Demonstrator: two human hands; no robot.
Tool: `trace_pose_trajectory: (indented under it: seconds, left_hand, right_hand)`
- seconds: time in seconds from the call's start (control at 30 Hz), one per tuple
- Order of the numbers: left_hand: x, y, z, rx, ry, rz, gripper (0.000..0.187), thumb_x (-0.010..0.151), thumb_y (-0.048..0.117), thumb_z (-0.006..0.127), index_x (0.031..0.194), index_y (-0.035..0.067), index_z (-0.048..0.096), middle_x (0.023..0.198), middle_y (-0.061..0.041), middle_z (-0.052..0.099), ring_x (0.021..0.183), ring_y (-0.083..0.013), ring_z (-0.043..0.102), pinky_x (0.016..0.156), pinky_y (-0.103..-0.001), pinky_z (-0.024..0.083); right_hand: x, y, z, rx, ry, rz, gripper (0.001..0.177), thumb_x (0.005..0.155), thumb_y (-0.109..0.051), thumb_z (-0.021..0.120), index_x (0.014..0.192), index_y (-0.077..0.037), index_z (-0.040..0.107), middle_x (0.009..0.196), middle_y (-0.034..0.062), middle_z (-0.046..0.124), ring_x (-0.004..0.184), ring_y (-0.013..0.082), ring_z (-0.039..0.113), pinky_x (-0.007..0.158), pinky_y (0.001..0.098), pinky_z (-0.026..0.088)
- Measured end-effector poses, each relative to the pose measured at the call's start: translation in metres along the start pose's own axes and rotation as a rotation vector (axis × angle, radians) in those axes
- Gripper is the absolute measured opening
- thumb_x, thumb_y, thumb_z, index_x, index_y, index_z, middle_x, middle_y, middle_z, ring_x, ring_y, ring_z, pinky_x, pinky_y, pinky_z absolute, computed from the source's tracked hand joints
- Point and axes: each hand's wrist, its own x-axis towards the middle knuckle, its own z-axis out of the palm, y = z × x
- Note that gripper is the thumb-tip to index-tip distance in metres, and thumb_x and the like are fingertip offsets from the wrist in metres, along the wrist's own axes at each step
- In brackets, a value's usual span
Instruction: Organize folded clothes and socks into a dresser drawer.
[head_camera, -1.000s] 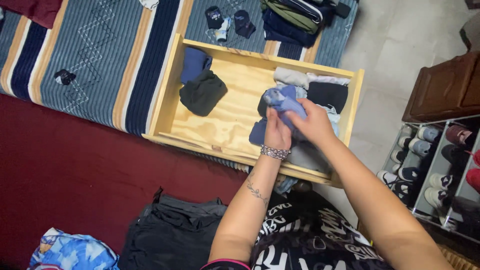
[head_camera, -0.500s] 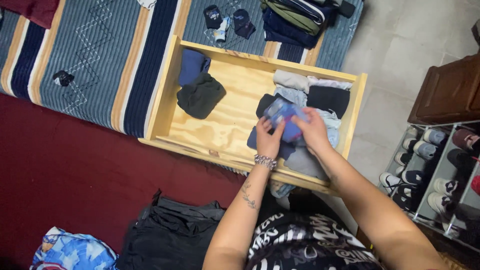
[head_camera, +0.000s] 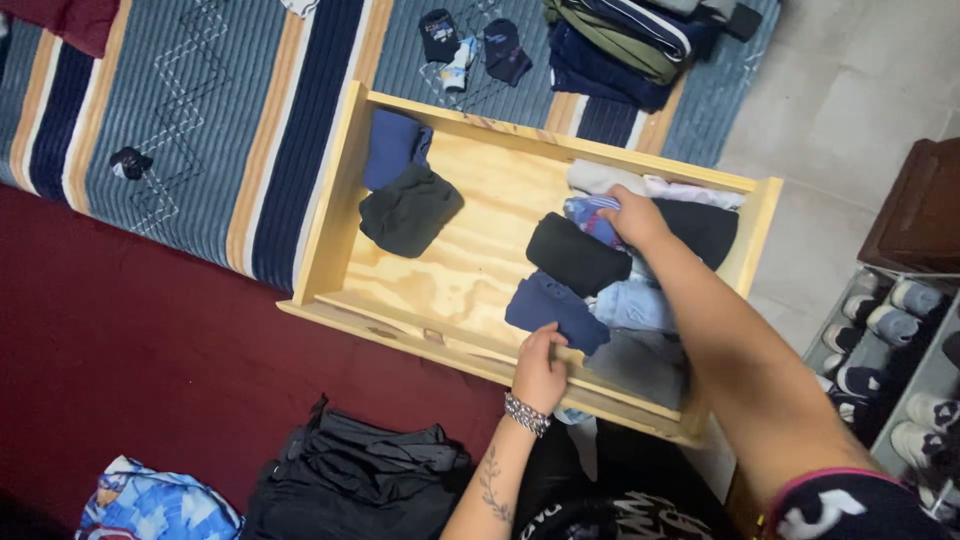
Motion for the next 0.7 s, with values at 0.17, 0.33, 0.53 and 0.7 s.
trace_pose_trajectory:
  seconds: [0.17,0.33,0.53,0.7]
  left_hand:
    - [0.001,0.018,-0.008,0.18,0.0,0.065,0.036,0.072,-0.005,0.06,0.106,0.005,0.065,0.132,-0.02,0.063,0.128,-0.0406,0.054,0.11,-0.048,0.04]
    - [0.015,0.031,-0.021,0.24,0.09,0.142,0.031,0.078,0.002,0.064,0.109,0.006,0.067,0.132,-0.018,0.064,0.129,-0.039,0.054,0.11,-0.05,0.04]
    - [0.024,0.018,-0.045,0.319,0.176,0.178,0.025,0.082,0.006,0.065,0.107,0.006,0.068,0.132,-0.018,0.063,0.13,-0.0393,0.053,0.112,-0.052,0.037]
    - [0.031,0.002,-0.057,0.332,0.175,0.138,0.024,0.083,0.007,0.066,0.107,0.006,0.067,0.131,-0.018,0.062,0.13,-0.0394,0.052,0.111,-0.052,0.038]
  right_hand:
    - [-0.034,-0.063,-0.03,-0.483,0.18,-0.07,0.037,0.082,-0.031,0.078,0.114,-0.013,0.071,0.109,0.0196,0.071,0.105,0.0398,0.067,0.086,0.0497,0.051]
    - [-0.048,-0.051,-0.012,-0.614,0.455,-0.546,0.035,0.077,-0.027,0.075,0.109,-0.013,0.071,0.117,0.0111,0.07,0.111,0.0318,0.066,0.091,0.0486,0.046]
    - [-0.048,-0.029,-0.002,-0.589,0.233,-0.432,0.032,0.092,-0.02,0.072,0.124,-0.018,0.072,0.109,0.0058,0.07,0.106,0.0263,0.067,0.105,0.0493,0.049]
    - [-0.037,-0.004,0.008,-0.222,0.144,-0.253,0.042,0.089,-0.018,0.071,0.131,-0.014,0.068,0.122,0.0164,0.07,0.108,0.037,0.066,0.091,0.0467,0.053]
